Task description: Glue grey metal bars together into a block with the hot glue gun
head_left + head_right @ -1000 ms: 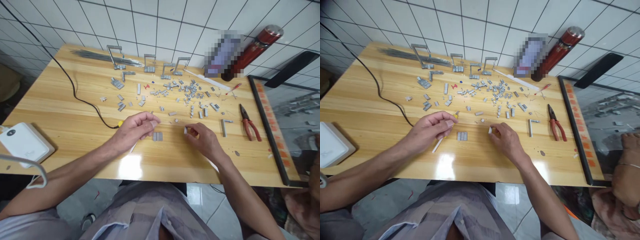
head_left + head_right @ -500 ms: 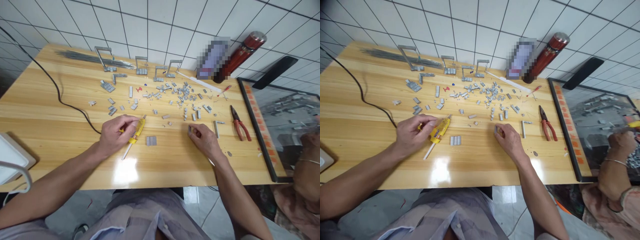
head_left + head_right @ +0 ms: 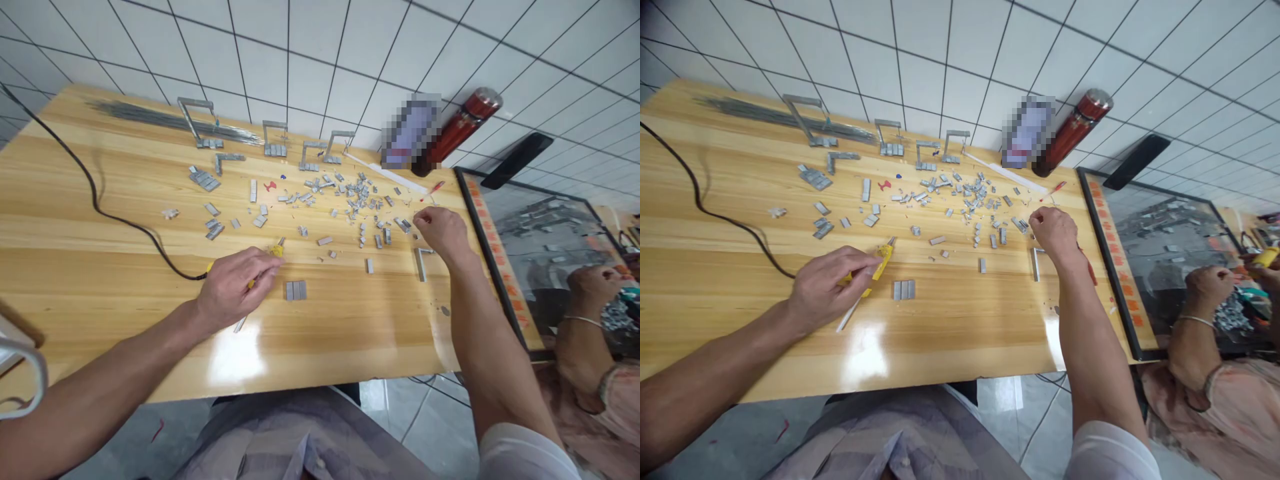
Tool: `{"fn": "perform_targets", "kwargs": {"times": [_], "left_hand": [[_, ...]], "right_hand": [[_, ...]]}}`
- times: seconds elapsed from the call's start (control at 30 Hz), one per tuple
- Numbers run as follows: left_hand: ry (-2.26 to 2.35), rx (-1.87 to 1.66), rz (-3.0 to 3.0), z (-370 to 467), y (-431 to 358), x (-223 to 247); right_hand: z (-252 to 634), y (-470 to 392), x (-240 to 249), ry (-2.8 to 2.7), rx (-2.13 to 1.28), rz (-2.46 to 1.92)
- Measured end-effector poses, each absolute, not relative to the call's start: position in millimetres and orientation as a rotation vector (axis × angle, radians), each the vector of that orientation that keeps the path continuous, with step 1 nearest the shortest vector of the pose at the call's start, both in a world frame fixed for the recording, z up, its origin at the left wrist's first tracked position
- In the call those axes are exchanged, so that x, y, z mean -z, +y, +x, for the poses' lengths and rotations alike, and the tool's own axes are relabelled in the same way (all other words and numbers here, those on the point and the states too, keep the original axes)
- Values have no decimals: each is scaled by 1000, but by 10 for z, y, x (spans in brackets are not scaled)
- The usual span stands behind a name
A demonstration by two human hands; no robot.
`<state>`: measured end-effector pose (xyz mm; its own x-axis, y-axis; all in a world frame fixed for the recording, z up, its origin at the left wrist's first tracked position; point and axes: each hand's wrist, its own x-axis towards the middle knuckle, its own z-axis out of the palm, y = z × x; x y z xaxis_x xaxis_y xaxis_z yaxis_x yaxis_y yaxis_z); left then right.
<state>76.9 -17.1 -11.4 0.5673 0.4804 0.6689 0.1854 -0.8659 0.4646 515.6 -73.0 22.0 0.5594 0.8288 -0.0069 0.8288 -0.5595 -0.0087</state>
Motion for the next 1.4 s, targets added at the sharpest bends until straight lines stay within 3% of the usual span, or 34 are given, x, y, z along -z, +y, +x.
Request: {"fn": "perform_targets", "kwargs": {"times": [0.27,0.77,1.17,1.3,1.4], "left_hand": [[541,-1194,2411,771,-168,137],[539,-1197,2431,788,-188,146],[518,-1224,2548,793,-193,180],[551,-1173,2583,798,-207,202],[560,-1043,2663,809,-229,208]], "right_hand": [[5242,-569,-5,-1536,-30,-2900],[5158,-225,-32,-1558,95,-2786],[4935,57,-74,-1552,9,-2736],[4547,-328,-225,-1535,-29,-2402],[4008,-797,-232,-1634,-236,-2065]]}}
